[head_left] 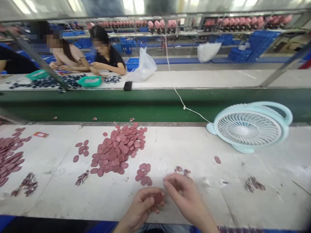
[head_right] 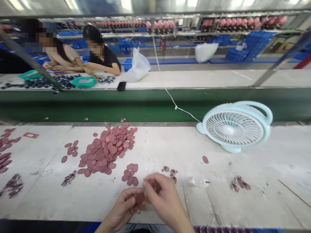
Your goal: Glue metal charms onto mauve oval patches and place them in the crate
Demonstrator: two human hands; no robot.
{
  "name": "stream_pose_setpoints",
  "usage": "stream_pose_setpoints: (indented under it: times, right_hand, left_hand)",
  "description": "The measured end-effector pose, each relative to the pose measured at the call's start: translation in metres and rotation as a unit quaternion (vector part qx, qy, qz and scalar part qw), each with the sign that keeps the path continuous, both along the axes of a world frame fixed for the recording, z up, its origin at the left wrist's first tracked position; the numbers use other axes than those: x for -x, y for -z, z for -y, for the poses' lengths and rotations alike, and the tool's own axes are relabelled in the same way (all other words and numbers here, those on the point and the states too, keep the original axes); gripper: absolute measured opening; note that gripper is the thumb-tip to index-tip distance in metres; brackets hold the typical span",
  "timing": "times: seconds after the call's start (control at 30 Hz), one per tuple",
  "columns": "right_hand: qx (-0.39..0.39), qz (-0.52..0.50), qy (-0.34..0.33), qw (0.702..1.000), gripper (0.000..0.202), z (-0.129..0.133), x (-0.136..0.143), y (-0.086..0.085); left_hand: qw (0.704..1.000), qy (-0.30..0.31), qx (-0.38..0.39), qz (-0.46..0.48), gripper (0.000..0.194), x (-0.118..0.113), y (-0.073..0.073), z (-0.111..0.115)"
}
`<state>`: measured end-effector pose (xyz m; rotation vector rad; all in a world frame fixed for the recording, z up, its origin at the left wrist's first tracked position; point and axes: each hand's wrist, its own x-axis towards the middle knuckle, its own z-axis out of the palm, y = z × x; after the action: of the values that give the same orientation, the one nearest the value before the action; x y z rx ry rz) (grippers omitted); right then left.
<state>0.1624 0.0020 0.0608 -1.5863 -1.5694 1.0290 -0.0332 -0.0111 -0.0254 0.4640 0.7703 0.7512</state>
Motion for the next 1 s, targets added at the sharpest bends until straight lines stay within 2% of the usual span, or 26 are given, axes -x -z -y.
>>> stream_pose_setpoints:
  times: [0.03, 0.13, 0.23, 0.33, 0.43, 0.57, 0.67, 0.87, 1.0]
  right_hand:
    - [-0.036, 0.051, -0.028, 0.998, 0.027, -0.038, 0.017, -0.004]
    - [-0.087, 0.123, -0.059, 0.987, 0.026, -0.152, 0.064, -0.007]
    - [-0.115, 0.201, -0.088, 0.969, 0.033, -0.246, 0.098, -0.004]
    - [-0.117, 0.260, -0.135, 0.949, 0.037, -0.302, 0.120, 0.000]
    - [-0.096, 0.300, -0.161, 0.935, 0.034, -0.326, 0.127, 0.005]
    - [-0.074, 0.323, -0.129, 0.935, 0.034, -0.327, 0.111, 0.008]
    - [-0.069, 0.316, -0.071, 0.944, 0.032, -0.305, 0.079, 0.010]
    - [-0.043, 0.247, 0.002, 0.968, 0.023, -0.208, 0.004, 0.016]
    - [-0.033, 0.135, 0.061, 0.988, 0.014, -0.152, -0.025, 0.016]
  left_hand:
    - [1.000, 0.000, 0.000, 0.016, 0.037, 0.002, 0.004, 0.000]
    - [0.999, 0.006, -0.004, 0.052, 0.040, 0.003, 0.015, 0.000]
    - [0.998, 0.014, -0.008, 0.063, 0.041, 0.002, 0.018, -0.002]
    - [0.998, 0.010, -0.022, 0.057, 0.040, 0.004, 0.013, -0.005]
    - [0.998, 0.005, -0.035, 0.051, 0.041, 0.006, 0.011, -0.007]
    - [0.998, 0.013, -0.022, 0.061, 0.042, 0.003, 0.017, -0.005]
    - [0.997, 0.012, -0.010, 0.078, 0.040, 0.001, 0.020, -0.001]
    - [0.998, 0.007, 0.007, 0.067, 0.032, 0.005, 0.007, 0.000]
    - [0.997, 0.023, 0.003, 0.074, 0.031, 0.007, 0.002, -0.002]
